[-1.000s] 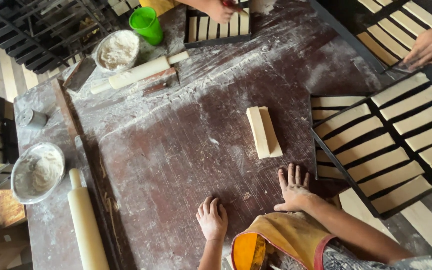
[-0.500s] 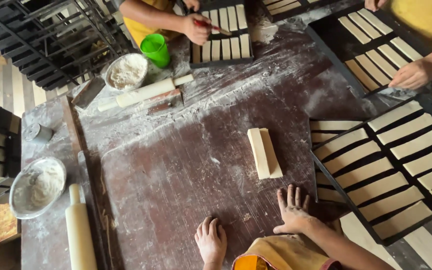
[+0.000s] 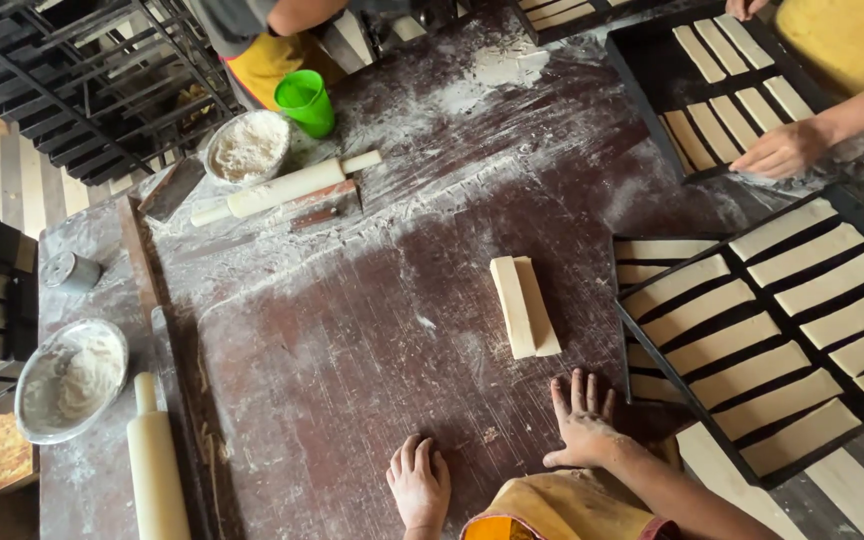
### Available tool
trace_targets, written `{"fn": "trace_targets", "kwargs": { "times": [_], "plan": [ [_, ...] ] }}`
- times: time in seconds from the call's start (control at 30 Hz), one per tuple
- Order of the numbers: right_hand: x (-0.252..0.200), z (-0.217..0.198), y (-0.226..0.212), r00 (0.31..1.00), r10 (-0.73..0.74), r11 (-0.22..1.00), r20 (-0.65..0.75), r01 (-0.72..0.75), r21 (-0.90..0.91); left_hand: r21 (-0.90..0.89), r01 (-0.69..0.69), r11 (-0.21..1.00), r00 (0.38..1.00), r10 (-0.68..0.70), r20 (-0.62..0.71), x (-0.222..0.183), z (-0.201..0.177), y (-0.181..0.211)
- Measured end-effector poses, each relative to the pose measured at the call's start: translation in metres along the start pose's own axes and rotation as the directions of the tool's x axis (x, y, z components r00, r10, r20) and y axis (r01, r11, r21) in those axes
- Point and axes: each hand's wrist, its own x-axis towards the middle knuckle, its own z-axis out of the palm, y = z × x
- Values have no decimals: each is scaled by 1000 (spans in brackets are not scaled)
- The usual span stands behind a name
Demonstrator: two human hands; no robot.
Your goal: The recorder picks up individual pre-cut dough strips and arranges them neatly on a baking tray in a commercial bakery setting.
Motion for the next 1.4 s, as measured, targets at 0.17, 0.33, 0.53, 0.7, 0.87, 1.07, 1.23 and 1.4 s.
{"fn": "trace_targets", "kwargs": {
  "times": [0.17, 0.33, 0.53, 0.7, 0.87, 1.07, 1.23, 1.4],
  "plan": [
    [1, 0, 0, 1000, -4, 1000, 21, 5, -15, 12, 20, 1000, 999, -20, 28, 1, -3, 2],
    [2, 1, 2, 1000, -13, 1000, 20, 13, -11, 4, 17, 1000, 1000, -17, 22, 2, -5, 4],
    [0, -1, 1, 1000, -9, 1000, 25, 9, -10, 7, 13, 1000, 1000, -13, 24, 2, -4, 2],
    [-1, -3, 0, 1000, -11, 1000, 30, 11, -11, 5, 18, 1000, 999, -19, 27, 1, -3, 2],
    [-2, -2, 0, 999, -7, 1000, 32, 7, 0, 3, 20, 1000, 999, -20, 31, 2, -6, 4],
    [0, -4, 0, 999, 0, 1000, 52, 0, -2, 19, 13, 1000, 999, -13, 36, 2, -3, 1],
    [-1, -6, -2, 997, 7, 1000, 77, -7, -10, 11, 16, 1000, 999, -17, 32, 1, -3, 1],
    [-1, -5, -2, 998, 3, 1000, 63, -3, -6, 10, 8, 1000, 1000, -8, 11, 1, -2, 1]
  ]
}}
